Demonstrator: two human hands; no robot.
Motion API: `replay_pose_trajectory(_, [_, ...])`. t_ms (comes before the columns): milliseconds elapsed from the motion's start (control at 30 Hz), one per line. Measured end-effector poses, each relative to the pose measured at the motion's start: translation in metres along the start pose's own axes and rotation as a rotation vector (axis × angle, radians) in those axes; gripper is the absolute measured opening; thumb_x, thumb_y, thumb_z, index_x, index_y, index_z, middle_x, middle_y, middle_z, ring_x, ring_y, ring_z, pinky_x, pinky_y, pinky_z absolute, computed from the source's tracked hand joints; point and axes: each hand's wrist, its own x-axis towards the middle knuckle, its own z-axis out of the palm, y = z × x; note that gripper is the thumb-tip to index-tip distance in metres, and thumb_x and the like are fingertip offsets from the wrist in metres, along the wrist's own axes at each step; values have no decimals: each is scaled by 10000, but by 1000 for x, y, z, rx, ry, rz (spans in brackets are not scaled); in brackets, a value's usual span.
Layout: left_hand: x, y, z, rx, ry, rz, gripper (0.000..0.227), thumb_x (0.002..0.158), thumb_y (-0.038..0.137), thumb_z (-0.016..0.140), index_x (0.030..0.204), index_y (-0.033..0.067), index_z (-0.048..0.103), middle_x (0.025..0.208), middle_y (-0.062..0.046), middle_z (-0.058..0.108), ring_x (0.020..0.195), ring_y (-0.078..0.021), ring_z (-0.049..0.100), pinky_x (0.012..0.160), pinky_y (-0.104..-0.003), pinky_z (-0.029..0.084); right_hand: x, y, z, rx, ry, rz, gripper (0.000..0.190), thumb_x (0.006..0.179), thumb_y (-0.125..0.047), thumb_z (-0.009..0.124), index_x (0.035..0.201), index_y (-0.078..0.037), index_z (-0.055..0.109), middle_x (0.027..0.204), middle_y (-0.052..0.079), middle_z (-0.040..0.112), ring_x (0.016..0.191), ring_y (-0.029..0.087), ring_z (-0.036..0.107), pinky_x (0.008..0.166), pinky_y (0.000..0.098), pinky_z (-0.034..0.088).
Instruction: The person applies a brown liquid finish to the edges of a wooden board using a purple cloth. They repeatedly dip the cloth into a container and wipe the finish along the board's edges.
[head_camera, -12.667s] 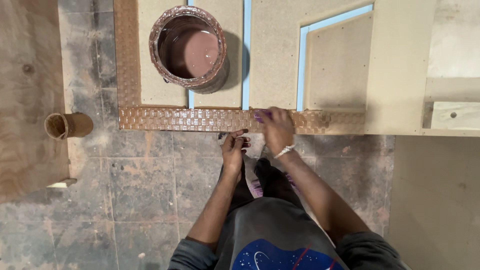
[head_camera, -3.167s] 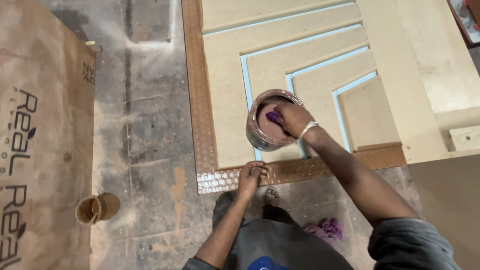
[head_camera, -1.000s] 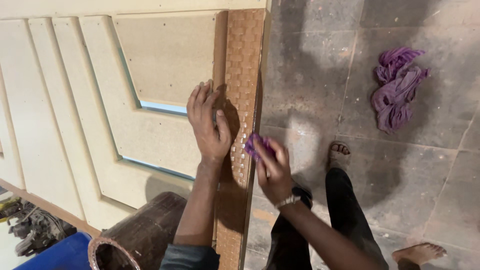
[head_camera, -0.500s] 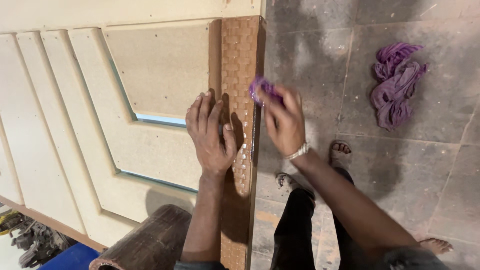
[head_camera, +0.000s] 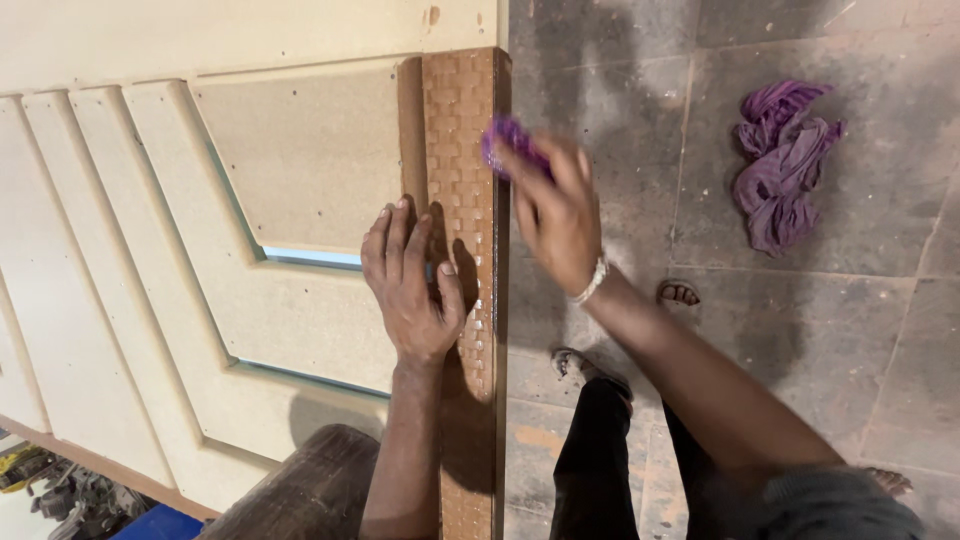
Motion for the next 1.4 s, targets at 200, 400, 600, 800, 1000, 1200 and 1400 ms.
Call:
replay_pose_trajectory(200, [2, 1, 0, -16, -6, -12, 443, 1006, 206, 503, 1376, -26, 577, 1548, -215, 499, 1490, -404, 388, 1274, -559, 284, 41, 33, 21, 28, 49, 13, 495, 993, -2, 693, 1433, -219, 626, 1471, 131, 580, 1277, 267, 601, 1055, 382, 593])
replay_pose_trajectory(400, [2, 6, -2, 10, -3, 0, 454, 1008, 233, 508, 1372, -27, 585, 1541, -215, 503, 1483, -410, 394, 1258, -562, 290, 44, 37, 15, 437, 11, 36, 670, 968, 163, 553, 1574, -111, 476, 1583, 172, 486, 1346, 259, 609, 891, 207, 657])
replay_pose_trajectory(600, [3, 4, 1, 24, -4, 11, 462, 1012, 247, 509, 1378, -25, 583, 1538, -219, 500, 1484, -408, 393, 1257, -570, 288, -95, -43, -21, 294, -76, 104, 622, 902, 103, 581, 1475, -135, 536, 1452, 145, 547, 1338, 301, 534, 1182, 458, 463])
replay_pose_trajectory(800, [-1, 3, 1, 13, 12, 31, 457, 1018, 235, 518, 1396, -16, 569, 1551, -217, 492, 1494, -410, 389, 1270, -569, 290, 14, 19, 19, 157, -46, 215, 552, 995, 78, 574, 1451, -232, 613, 1485, 105, 574, 1159, 231, 654, 867, 277, 621])
replay_pose_trajectory(1000, [-6, 2, -1, 21, 49, 58, 474, 1016, 230, 538, 1419, -18, 559, 1551, -225, 485, 1485, -409, 393, 1259, -558, 290, 6, -2, -6, 135, 33, -93, 594, 985, 129, 577, 1480, -200, 584, 1495, 96, 561, 1275, 260, 621, 1005, 353, 605])
replay_pose_trajectory(1200, [-23, -17, 14, -105, 157, 44, 408, 1103, 265, 482, 1422, 25, 564, 1480, -149, 585, 1440, -326, 519, 1260, -513, 376, -243, -115, -60, 157, -196, 26, 542, 887, 75, 611, 1375, -157, 652, 1415, 139, 550, 1177, 316, 667, 943, 385, 609])
replay_pose_trajectory(1400, [-104, 19, -27, -328, 172, -135, 417, 1146, 272, 415, 1458, 23, 533, 1483, -156, 585, 1453, -330, 515, 1260, -514, 395, -255, -91, -35, 337, -309, 336, 473, 942, -49, 654, 1360, -269, 668, 1446, 121, 612, 807, 153, 673, 597, 275, 591])
